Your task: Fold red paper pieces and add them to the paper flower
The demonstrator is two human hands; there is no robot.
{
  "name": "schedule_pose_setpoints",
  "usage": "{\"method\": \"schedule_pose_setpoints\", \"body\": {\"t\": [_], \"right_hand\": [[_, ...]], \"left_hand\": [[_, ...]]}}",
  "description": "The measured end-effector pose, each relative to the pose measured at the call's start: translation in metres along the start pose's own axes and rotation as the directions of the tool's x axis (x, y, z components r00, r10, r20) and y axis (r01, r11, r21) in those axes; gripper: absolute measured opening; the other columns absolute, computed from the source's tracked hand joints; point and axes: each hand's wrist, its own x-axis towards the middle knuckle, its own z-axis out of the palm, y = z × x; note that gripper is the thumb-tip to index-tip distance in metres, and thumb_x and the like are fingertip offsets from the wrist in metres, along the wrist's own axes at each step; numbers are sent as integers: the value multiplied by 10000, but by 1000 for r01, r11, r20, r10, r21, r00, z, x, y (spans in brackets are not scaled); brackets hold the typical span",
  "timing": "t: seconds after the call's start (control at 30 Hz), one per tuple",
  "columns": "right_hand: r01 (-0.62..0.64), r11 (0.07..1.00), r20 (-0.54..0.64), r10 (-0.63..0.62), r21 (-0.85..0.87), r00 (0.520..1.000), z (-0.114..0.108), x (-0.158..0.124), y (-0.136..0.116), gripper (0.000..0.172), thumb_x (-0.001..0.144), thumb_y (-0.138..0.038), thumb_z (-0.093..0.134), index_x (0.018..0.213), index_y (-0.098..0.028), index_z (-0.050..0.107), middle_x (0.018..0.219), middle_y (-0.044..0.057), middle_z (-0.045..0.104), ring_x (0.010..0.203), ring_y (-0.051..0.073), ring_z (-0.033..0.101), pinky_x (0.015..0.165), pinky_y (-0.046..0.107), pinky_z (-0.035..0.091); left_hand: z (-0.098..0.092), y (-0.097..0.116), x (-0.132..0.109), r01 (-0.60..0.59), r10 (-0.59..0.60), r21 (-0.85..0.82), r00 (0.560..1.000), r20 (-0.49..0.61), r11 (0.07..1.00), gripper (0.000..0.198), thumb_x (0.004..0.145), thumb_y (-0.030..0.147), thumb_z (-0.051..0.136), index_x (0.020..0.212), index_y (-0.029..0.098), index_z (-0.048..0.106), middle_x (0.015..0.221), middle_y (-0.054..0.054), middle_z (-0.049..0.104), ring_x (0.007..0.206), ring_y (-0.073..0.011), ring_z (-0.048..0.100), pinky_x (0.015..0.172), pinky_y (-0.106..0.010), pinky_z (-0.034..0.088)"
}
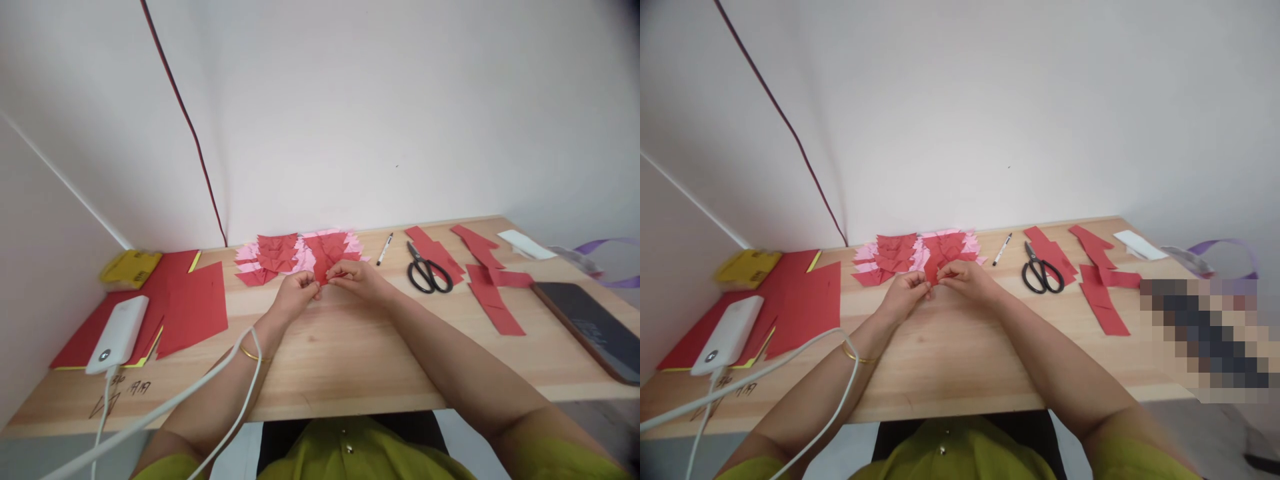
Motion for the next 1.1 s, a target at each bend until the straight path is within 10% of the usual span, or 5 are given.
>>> {"method": "schedule_pose_setpoints", "body": {"t": [1.1], "right_hand": [[-148,982,-87,159,119,983,2,2,-3,160,729,-330,652,750,-179,603,775,21,632,739,143,589,676,269,468]], "left_hand": [[5,3,-4,40,-45,73,996,72,997,130,699,256,594,643,151,543,563,32,561,525,-86,508,529,-202,365]]}}
